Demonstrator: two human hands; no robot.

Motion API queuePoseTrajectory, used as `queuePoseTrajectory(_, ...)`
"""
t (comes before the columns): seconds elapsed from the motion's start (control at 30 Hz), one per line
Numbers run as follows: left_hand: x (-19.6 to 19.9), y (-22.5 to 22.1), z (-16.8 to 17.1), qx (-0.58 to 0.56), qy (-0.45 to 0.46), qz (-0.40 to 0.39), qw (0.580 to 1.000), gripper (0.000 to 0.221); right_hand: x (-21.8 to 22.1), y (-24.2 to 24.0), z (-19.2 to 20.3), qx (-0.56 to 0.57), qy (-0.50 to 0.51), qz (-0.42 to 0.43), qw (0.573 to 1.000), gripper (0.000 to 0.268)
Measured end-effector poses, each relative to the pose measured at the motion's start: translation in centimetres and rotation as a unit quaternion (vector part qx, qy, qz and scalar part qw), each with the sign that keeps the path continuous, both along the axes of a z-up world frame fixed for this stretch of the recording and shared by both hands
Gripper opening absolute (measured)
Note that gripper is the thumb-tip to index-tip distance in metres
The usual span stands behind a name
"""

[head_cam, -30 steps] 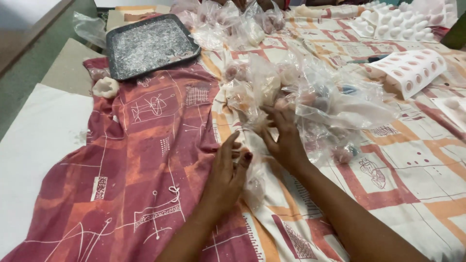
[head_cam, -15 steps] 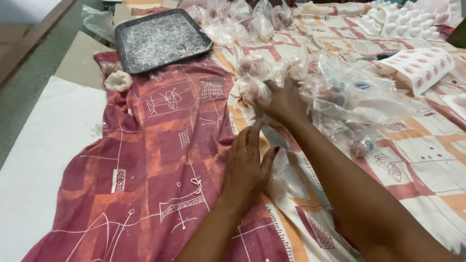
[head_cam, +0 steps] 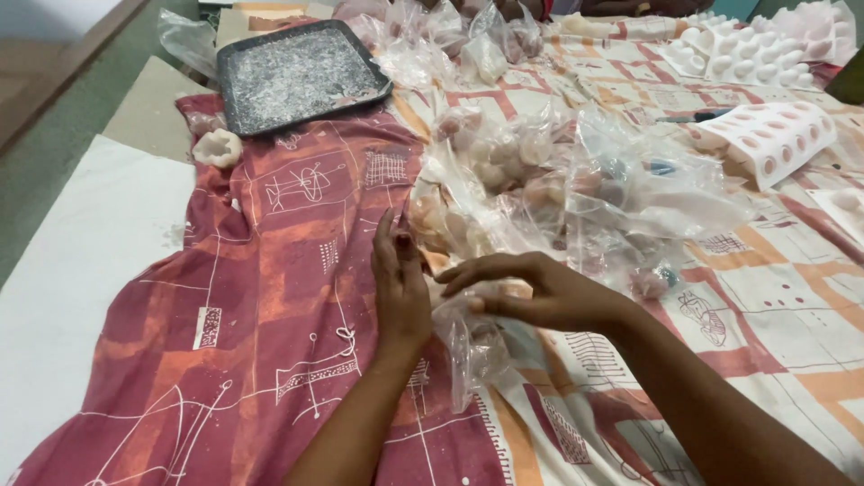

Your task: Packaging small wax candles into zip-lock bags and organizing them into a cardboard box.

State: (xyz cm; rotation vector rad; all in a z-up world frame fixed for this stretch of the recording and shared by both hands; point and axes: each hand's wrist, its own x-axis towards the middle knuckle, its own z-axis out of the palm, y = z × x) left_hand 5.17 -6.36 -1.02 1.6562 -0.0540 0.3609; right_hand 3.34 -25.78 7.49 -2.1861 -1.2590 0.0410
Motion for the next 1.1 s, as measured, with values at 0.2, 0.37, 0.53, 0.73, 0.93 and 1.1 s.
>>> queuePoseTrajectory(0.2,-1.4,0.1,2.2,0.084,-0.043,0.026,0.995,0.056,7.0,-2.1,-0.9,0.215,0.082,-0.318,0.92,0.036)
queuePoseTrajectory(0.37,-2.2,-0.3,2.6,0.224,-0.214,0.04,0.95,0.032,14.1,-1.1,-1.4,0.099,0.042,-0.404,0.909,0.084)
queuePoseTrajectory(0.53,-3.4,-0.9,3.3,0.282,-0.253,-0.232,0.896,0.042,18.9,0.2,-3.0,-0.099,-0.006,-0.455,0.885,0.093)
queuePoseTrajectory(0.73,-2.6,0.0,4.2,0.39,-0.2,-0.292,0.85,0.058,21.4,-0.4,-7.6,-0.162,-0.1,-0.394,0.899,0.056)
queuePoseTrajectory(0.93,0.3,4.2,3.8,0.469,-0.21,-0.122,0.849,0.057,17.1,-0.1,-6.3,-0.13,-0.141,-0.328,0.925,0.031)
queuePoseTrajectory(1.1,0.4,6.0,4.4,0.457,-0.159,-0.07,0.872,0.049,8.7,0.2,-3.6,-0.09,-0.106,-0.269,0.953,0.02)
